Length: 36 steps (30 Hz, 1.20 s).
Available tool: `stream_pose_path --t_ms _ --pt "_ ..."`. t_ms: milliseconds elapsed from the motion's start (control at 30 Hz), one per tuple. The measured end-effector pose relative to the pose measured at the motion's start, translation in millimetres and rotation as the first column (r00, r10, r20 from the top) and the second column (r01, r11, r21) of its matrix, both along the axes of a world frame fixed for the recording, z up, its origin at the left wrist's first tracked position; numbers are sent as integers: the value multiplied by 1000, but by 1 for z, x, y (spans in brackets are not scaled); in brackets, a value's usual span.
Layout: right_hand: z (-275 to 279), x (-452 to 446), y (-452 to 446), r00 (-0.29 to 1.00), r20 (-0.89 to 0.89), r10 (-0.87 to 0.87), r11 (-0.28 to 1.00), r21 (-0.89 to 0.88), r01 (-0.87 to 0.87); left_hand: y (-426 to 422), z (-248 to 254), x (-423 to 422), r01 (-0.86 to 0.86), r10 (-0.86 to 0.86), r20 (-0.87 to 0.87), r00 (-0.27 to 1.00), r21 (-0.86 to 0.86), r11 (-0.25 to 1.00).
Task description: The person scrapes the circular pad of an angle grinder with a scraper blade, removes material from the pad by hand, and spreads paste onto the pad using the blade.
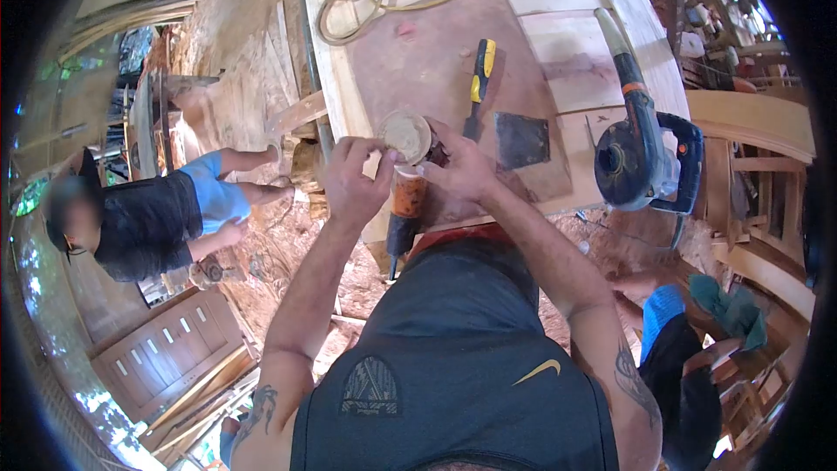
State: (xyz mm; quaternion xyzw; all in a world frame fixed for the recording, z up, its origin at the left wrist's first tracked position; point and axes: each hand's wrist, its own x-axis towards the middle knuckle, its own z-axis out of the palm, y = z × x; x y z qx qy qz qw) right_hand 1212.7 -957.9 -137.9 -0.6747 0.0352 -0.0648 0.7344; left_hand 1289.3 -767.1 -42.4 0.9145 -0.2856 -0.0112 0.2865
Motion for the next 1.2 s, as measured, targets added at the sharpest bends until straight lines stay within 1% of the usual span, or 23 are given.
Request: stream_pose_path --t_ms 100,200,300,400,500,600,700,800,900,1000,1100,1200 --pt "4 -1 2 999 -34 6 996 91 -3 -14 11 9 93 -91 181 979 -1 996" --pt "-7 -1 2 1000 -25 13 998 62 -12 -28 27 20 304 -306 129 943 36 952" --pt "-8 -4 3 999 -32 -18 999 -43 16 -36 37 34 473 -491 82 867 169 865" --pt "-5 -3 2 997 48 -55 987 -148 61 -41 43 53 581 -589 -50 806 254 773" --pt "1 -5 -1 999 9 -31 988 -150 32 -47 52 64 616 -607 -132 784 294 731" --pt "4 -4 -1 999 21 -27 996 -84 28 -52 52 74 668 -658 -148 738 291 685" --pt "17 -5 -6 995 -96 30 998 -51 -35 -57 55 81 692 -670 -187 718 295 659" --pt "18 -5 -6 998 -56 2 993 -121 -9 -60 54 84 700 -677 -191 711 287 654" --pt "26 -4 -8 997 -76 18 992 -121 -27 -62 52 89 695 -664 -217 716 312 647" --pt "23 -3 -6 1000 -22 -3 984 -178 -1 -62 48 91 681 -657 -198 728 316 660" --pt "29 -3 -5 999 -44 -5 986 -169 -2 -64 48 93 683 -654 -203 728 286 672" --pt "19 0 -1 998 42 -47 963 -263 57 -64 45 94 666 -633 -209 746 272 695"
